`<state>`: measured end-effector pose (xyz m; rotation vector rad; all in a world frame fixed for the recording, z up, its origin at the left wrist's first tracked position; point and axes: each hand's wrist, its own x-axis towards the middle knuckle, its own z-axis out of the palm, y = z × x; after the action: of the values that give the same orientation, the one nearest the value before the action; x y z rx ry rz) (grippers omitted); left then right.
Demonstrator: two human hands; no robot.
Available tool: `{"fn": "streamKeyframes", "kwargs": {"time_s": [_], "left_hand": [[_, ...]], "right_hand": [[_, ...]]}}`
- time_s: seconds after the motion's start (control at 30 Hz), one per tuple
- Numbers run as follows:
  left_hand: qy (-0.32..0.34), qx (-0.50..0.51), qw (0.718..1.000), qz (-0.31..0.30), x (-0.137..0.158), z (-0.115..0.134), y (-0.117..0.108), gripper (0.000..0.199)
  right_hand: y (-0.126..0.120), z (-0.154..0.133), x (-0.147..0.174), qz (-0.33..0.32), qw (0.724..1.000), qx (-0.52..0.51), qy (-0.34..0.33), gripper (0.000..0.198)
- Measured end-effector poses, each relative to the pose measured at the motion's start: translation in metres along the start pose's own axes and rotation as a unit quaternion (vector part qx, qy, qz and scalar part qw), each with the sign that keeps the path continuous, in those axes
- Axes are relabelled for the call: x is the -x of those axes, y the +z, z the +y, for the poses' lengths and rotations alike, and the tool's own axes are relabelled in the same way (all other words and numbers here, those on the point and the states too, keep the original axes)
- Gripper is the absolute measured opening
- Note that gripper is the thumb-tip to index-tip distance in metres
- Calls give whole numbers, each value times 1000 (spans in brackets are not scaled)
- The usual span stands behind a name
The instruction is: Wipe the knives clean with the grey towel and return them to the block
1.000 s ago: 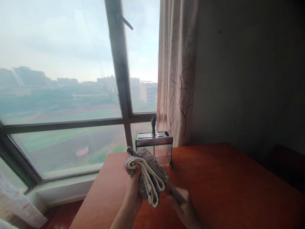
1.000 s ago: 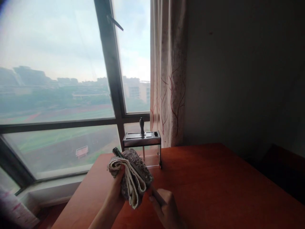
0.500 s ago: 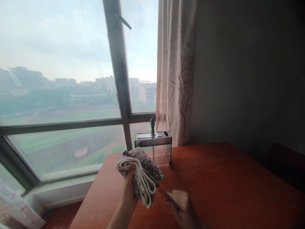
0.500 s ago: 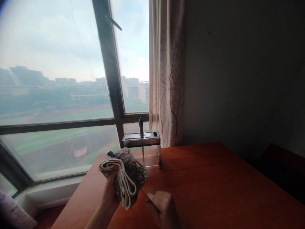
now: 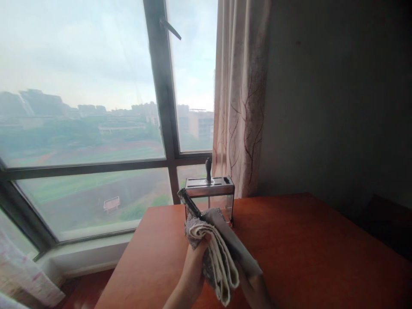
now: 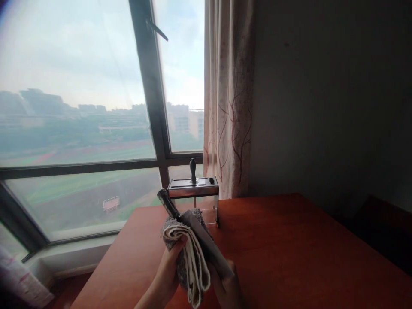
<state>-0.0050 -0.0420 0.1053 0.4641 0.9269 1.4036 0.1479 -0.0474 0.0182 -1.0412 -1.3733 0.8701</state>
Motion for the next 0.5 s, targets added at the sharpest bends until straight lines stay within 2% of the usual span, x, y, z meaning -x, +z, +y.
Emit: {"fn": "streamKeyframes", "kwargs": {"time_s": [0.07, 0.13, 0.2, 0.3, 0.33, 0.4, 0.43, 0.5], "left_hand": [[12, 4, 1000, 6, 0, 6, 1, 50], [21, 9, 1000, 4, -1, 13, -1, 47], [26, 20, 999, 4, -3, 19, -4, 48], [19, 47, 999, 13, -7, 27, -11, 48], [13, 55, 998, 17, -9, 30, -13, 45], [13, 65, 997, 31, -11, 36, -16, 39], [21, 67, 997, 41, -13, 40, -17, 36], [55, 72, 994, 64, -16, 49, -20, 31]], "right_hand": [[4, -1, 1, 19, 996, -55, 73, 44], [7, -4, 1, 5, 988, -96, 121, 46], [8, -6, 1, -12, 984, -110, 138, 47], [5, -8, 3, -38, 989, -73, 120, 47], [3, -9, 3, -47, 993, -42, 97, 45], [-1, -13, 2, -76, 996, 41, 2, 40], [-3, -15, 1, -91, 990, 87, -66, 38], [-3, -22, -2, -117, 955, 174, -208, 35]]}}
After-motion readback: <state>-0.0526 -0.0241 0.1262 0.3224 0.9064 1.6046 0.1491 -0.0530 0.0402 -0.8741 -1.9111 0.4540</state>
